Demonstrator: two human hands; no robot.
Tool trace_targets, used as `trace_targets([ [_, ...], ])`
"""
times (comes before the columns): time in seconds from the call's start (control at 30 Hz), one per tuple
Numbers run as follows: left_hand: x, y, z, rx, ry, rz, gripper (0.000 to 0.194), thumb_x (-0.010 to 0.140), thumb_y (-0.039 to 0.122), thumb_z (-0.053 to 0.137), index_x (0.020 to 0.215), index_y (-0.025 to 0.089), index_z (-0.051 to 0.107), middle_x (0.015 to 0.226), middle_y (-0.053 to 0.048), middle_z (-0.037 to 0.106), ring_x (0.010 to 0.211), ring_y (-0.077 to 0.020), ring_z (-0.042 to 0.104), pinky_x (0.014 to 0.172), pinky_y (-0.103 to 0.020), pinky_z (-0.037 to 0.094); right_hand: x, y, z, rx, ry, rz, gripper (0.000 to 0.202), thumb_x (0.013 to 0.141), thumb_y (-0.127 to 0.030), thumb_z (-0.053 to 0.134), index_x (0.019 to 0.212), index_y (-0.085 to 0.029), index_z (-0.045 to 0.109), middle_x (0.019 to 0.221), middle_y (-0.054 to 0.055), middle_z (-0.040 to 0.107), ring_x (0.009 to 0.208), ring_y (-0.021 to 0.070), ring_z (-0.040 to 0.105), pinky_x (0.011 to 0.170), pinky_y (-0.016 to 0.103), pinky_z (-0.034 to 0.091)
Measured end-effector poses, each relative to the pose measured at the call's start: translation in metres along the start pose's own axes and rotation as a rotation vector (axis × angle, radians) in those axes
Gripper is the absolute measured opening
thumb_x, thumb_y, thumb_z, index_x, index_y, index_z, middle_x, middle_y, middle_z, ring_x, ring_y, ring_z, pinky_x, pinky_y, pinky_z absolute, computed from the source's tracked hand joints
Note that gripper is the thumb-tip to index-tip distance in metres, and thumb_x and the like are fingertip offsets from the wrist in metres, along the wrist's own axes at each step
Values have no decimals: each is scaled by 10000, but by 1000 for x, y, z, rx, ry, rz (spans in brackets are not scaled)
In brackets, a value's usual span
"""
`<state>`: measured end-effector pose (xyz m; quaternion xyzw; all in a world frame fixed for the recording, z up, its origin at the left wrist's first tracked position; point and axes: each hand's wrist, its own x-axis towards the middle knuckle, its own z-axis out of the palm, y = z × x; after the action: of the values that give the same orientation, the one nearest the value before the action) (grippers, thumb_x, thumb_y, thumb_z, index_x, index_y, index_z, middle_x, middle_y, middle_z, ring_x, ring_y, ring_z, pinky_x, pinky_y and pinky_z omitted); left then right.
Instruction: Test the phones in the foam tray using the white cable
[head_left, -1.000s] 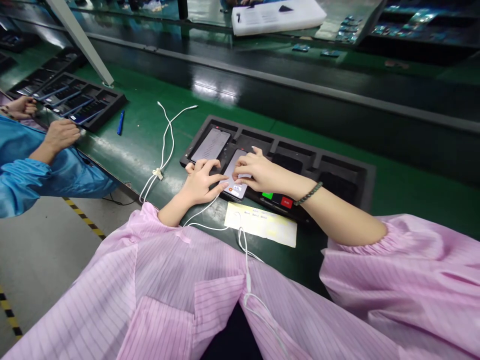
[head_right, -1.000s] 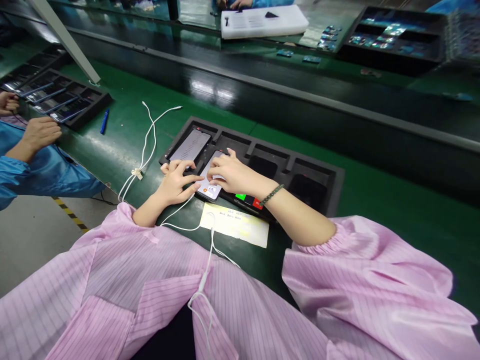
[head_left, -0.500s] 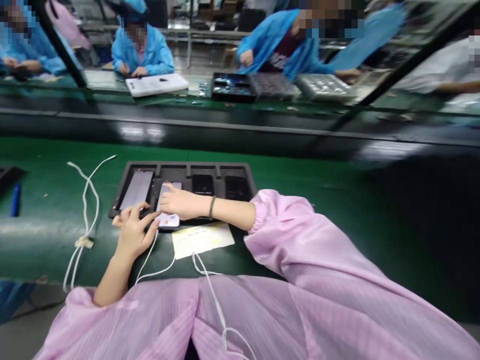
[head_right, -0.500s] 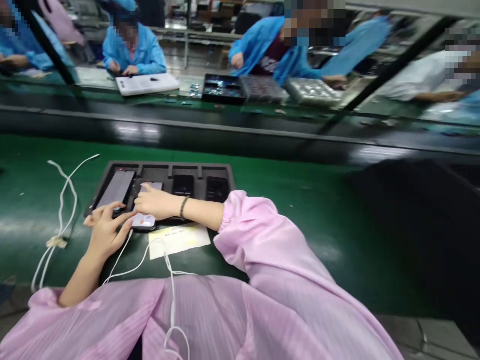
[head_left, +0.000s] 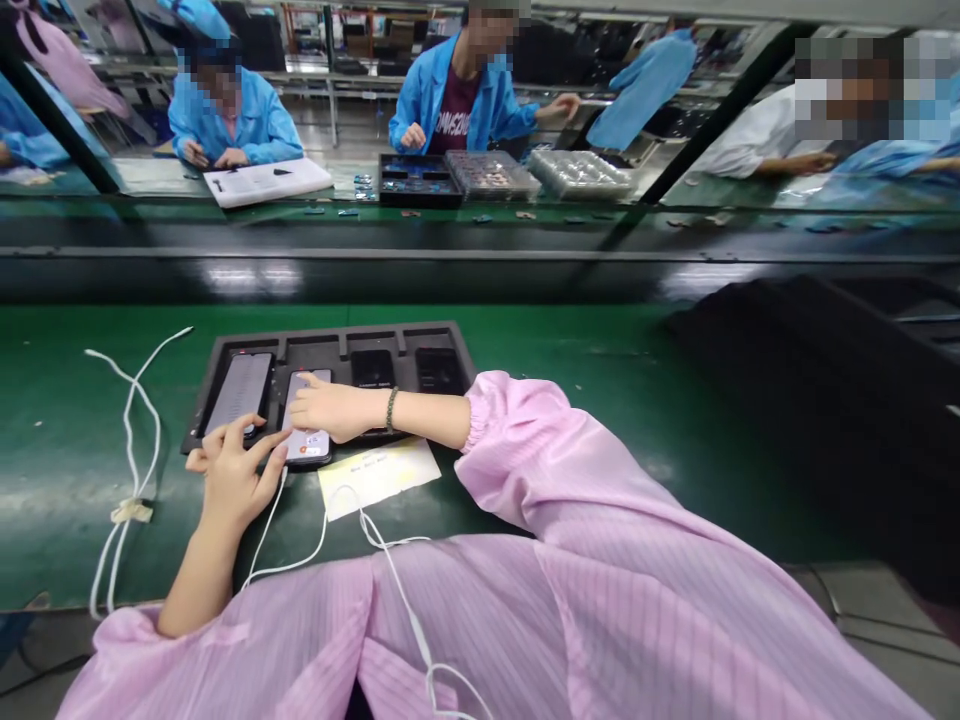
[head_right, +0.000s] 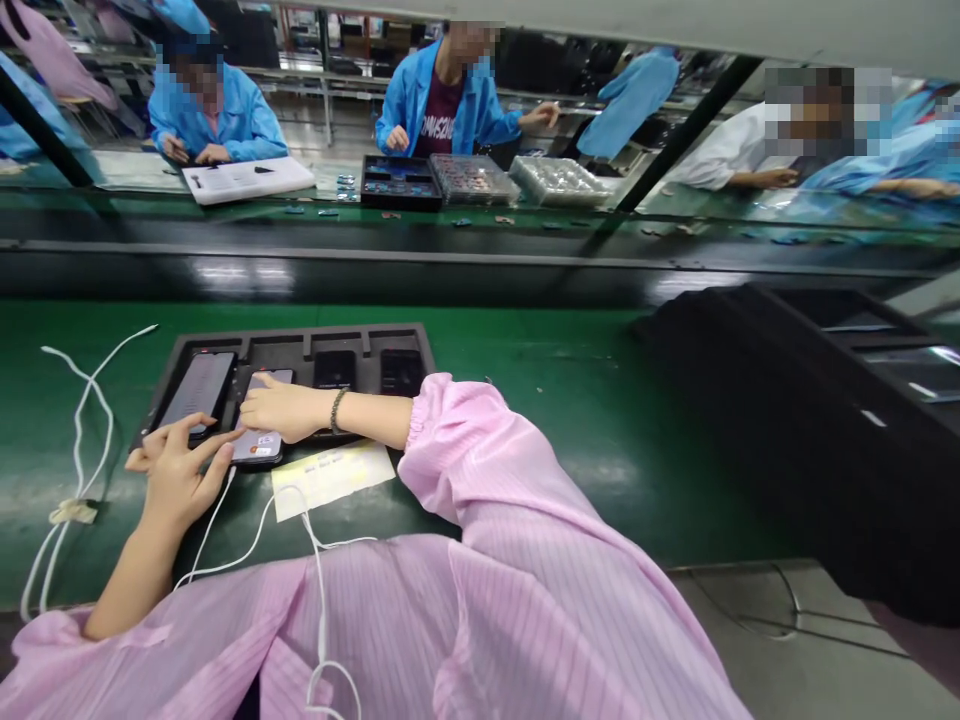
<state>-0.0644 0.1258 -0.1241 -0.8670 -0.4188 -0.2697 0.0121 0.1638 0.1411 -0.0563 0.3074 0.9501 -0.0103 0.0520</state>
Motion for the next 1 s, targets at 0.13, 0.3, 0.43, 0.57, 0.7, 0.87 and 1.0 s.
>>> trace_targets([
  [0.13,1,14,-4,-46,-57,-89,408,985,426,443,998,273,821,1204,-136,618,1114,-326,472,954,-520,356,-5,9,7,133,61,-51,176,943,-102,470,980,-162,631,1029,70,672,991,206,563,1151,508,279],
  [0.3,1,14,-3,-63,-173,-174,383,975,499,494,1064,294,805,1285,-126,617,1174,-332,434,916,-514,275,-6,38,29,498,314,-74,250,987,-315,526,1147,-193,673,1106,128,655,1029,259,560,980,479,372],
  [0.43,-1,16,-4,-78,-178,-181,413,981,539,479,1076,297,801,1276,-125,617,1164,-324,430,889,-490,255,-3,39,39,577,223,-120,265,973,-383,534,931,-216,736,981,95,633,948,247,552,995,514,314],
  [0.57,-1,18,-4,-96,-161,-163,431,991,547,456,1073,301,801,1269,-122,624,1158,-318,432,870,-480,243,1,28,42,618,180,-115,240,955,-323,498,877,-197,687,914,90,632,882,233,532,969,484,327],
  [0.7,0,17,-3,-93,-163,-178,422,986,549,468,1066,304,802,1279,-119,622,1165,-323,426,878,-482,236,-5,30,37,654,148,-110,219,950,-259,424,811,-194,580,795,62,612,811,214,529,952,463,342],
  [0.87,1,18,-6,-112,-190,-192,425,989,539,462,1062,298,804,1284,-123,619,1165,-322,430,881,-484,235,-13,35,22,715,171,-97,248,976,-370,452,845,-205,583,885,78,643,832,215,546,934,441,359],
  [1.0,1,18,-6,-108,-185,-189,436,994,538,447,1065,297,804,1276,-125,618,1155,-320,425,879,-484,242,-4,27,22,718,67,-156,253,963,-355,469,819,-202,608,860,66,654,802,205,547,963,469,340],
])
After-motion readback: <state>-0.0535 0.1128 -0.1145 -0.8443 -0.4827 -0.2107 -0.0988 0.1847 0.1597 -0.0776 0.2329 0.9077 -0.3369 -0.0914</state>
